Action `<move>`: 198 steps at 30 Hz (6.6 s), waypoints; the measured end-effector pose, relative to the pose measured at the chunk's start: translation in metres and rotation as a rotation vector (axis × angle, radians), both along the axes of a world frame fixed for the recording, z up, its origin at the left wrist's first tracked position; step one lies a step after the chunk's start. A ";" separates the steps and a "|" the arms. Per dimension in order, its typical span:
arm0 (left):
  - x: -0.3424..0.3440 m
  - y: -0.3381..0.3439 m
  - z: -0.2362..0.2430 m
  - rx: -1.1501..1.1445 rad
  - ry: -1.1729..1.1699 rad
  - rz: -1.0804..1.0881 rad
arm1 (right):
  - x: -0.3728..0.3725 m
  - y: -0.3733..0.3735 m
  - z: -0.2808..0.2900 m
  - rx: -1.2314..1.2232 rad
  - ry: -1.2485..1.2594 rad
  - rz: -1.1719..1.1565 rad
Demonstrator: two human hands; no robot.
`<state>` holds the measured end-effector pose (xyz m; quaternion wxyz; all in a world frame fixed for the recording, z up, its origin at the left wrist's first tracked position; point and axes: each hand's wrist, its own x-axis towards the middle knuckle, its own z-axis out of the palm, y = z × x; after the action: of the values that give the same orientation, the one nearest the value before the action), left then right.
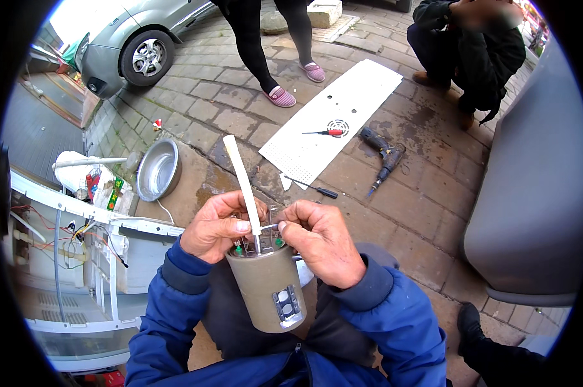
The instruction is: The person compares two cylindrical heating elements, then retrieves a new element from a drawer inside a cluttered workshop. They return outside to install the new element into a disassembled appliance, connecting wires and securing the unit.
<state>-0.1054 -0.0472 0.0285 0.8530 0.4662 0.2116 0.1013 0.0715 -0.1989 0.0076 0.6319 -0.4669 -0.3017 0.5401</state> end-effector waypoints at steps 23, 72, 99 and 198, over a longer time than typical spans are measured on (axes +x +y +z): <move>-0.030 -0.038 0.026 0.931 0.206 0.180 | -0.056 -0.011 0.025 0.158 -0.477 -0.115; -0.082 0.034 -0.028 -0.539 -0.139 0.209 | -0.036 0.074 0.055 0.412 -0.785 -0.123; -0.102 0.025 -0.008 0.159 -0.047 0.614 | -0.036 0.150 0.046 0.202 0.054 0.129; -0.314 -0.017 0.058 0.849 0.207 1.061 | -0.251 0.259 0.120 0.504 0.092 0.767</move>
<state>-0.4194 -0.0645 0.0860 0.4067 0.6008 0.4337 0.5343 -0.1792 0.0601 0.1277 0.4930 -0.1288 -0.5461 0.6649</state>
